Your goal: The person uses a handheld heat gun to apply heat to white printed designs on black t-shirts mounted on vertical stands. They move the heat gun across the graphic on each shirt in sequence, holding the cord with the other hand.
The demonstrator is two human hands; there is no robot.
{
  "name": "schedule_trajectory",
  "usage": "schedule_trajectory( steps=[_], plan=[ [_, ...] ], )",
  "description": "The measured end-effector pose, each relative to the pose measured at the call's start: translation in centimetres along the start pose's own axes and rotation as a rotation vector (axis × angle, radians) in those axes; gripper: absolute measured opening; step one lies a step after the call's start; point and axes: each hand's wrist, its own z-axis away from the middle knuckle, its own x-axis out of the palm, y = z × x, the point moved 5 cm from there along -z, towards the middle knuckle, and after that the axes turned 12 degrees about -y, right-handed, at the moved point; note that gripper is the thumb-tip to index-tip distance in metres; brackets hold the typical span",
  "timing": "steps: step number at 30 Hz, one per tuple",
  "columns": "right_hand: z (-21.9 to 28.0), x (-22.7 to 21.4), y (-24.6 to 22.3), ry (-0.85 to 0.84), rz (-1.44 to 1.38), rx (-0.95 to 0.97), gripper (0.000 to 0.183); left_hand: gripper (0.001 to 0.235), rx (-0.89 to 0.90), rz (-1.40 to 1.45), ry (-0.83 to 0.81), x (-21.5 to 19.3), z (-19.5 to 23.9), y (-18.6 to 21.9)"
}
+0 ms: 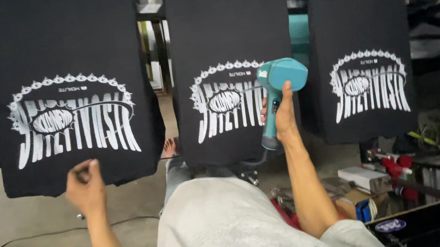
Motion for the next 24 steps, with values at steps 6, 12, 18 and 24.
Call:
schedule_trajectory(
  steps=[6,12,18,24],
  plan=[
    [5.4,-6.3,2.5,-0.221,-0.08,0.276,0.078,0.011,-0.097,0.027,0.248,-7.4,5.8,-7.2],
    [9.2,-8.0,2.5,0.326,0.06,0.084,0.06,0.013,-0.315,0.174,0.202,-9.8,9.7,-14.9],
    [10.6,-0.2,6.8,0.021,-0.12,0.158,0.088,0.014,-0.276,0.056,0.184,-14.2,7.8,-12.6],
    [12.3,15.2,11.3,-0.248,0.035,0.192,0.079,0.018,-0.173,0.14,-0.074,-18.6,1.2,-17.9]
  ],
)
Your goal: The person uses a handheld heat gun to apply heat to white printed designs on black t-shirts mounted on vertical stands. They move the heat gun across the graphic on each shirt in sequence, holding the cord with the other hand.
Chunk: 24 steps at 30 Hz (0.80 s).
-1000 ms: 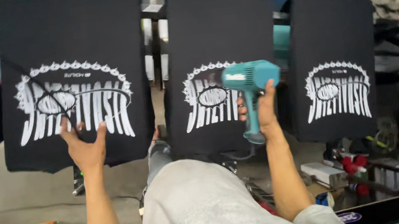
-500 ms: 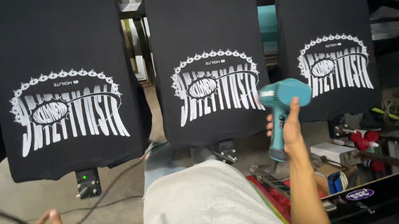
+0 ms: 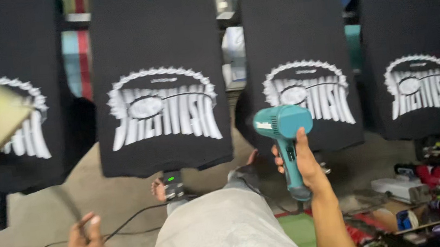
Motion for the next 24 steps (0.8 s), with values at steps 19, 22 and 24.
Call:
schedule_trajectory(
  steps=[19,22,24],
  plan=[
    [-3.1,15.1,3.0,0.199,0.004,-0.009,0.078,0.015,0.213,0.179,-0.397,-4.2,-5.5,1.3],
    [-4.2,17.2,3.4,0.094,0.003,0.006,0.082,0.016,0.217,0.299,-0.333,-3.4,-4.9,-0.3],
    [-5.7,17.6,4.2,0.098,0.11,0.021,0.089,0.014,0.177,0.441,-0.299,-2.3,-4.8,-1.5]
  ],
)
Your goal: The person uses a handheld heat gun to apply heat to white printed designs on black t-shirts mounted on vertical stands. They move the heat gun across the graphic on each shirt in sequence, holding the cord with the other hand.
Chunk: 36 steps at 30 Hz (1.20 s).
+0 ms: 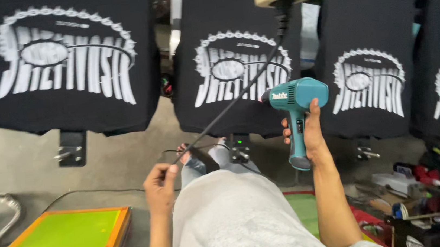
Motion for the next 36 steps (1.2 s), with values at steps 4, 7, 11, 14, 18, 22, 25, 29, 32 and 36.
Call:
schedule_trajectory(
  steps=[4,7,11,14,18,22,25,29,32,36],
  plan=[
    [-0.4,4.2,-1.0,-0.081,0.011,0.012,0.087,0.016,-0.002,0.134,-0.038,0.9,1.4,0.7],
    [-1.6,6.4,-0.8,-0.15,0.061,0.031,0.089,0.023,0.081,0.188,-0.216,2.0,2.3,2.3],
    [-2.7,8.8,-0.2,-0.236,0.084,0.083,0.09,0.021,-0.021,0.192,-0.542,3.3,3.5,7.0],
    [-2.5,11.3,-0.2,-0.283,0.109,0.124,0.089,0.02,-0.049,0.205,-0.612,3.2,4.0,7.7],
    [-2.5,13.3,0.1,-0.323,0.138,0.148,0.092,0.017,-0.083,0.22,-0.633,3.2,4.3,7.0],
    [-3.6,13.4,1.4,-0.353,0.182,0.146,0.092,0.017,-0.099,0.248,-0.657,3.4,4.4,6.4],
    [-3.1,14.5,1.1,-0.374,0.202,0.153,0.091,0.017,-0.105,0.243,-0.664,3.6,4.3,6.2],
    [-2.7,14.9,1.0,-0.398,0.187,0.165,0.092,0.018,-0.132,0.234,-0.651,3.5,4.3,5.9],
    [-3.6,13.5,1.4,-0.366,0.141,0.166,0.089,0.022,-0.107,0.241,-0.613,3.5,3.9,3.9],
    [-3.4,11.8,0.7,-0.295,0.08,0.155,0.082,0.021,0.003,0.277,-0.456,2.7,3.2,-1.8]
  ],
)
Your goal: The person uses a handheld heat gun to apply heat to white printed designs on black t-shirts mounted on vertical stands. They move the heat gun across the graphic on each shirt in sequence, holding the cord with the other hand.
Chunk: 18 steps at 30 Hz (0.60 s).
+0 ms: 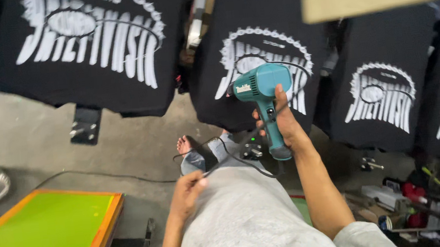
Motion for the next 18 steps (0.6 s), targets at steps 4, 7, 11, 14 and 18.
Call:
schedule_trajectory(
  steps=[4,7,11,14,18],
  plan=[
    [1.6,-3.0,-0.4,0.089,-0.015,-0.045,0.086,0.022,0.061,0.029,0.104,-2.8,0.4,-1.4],
    [4.3,-3.7,-2.0,0.158,-0.056,-0.018,0.075,0.033,0.05,0.033,0.184,-3.3,0.0,2.1],
    [6.3,-7.2,-1.8,0.213,-0.119,-0.098,0.077,0.032,0.018,-0.055,0.245,-4.4,-0.3,2.4],
    [7.9,-9.3,-1.5,0.275,-0.17,-0.129,0.077,0.034,0.021,-0.063,0.244,-4.2,-1.0,3.2],
    [10.2,-11.1,-1.4,0.338,-0.169,-0.168,0.075,0.037,0.056,-0.104,0.264,-4.3,-2.0,3.3]
  ],
)
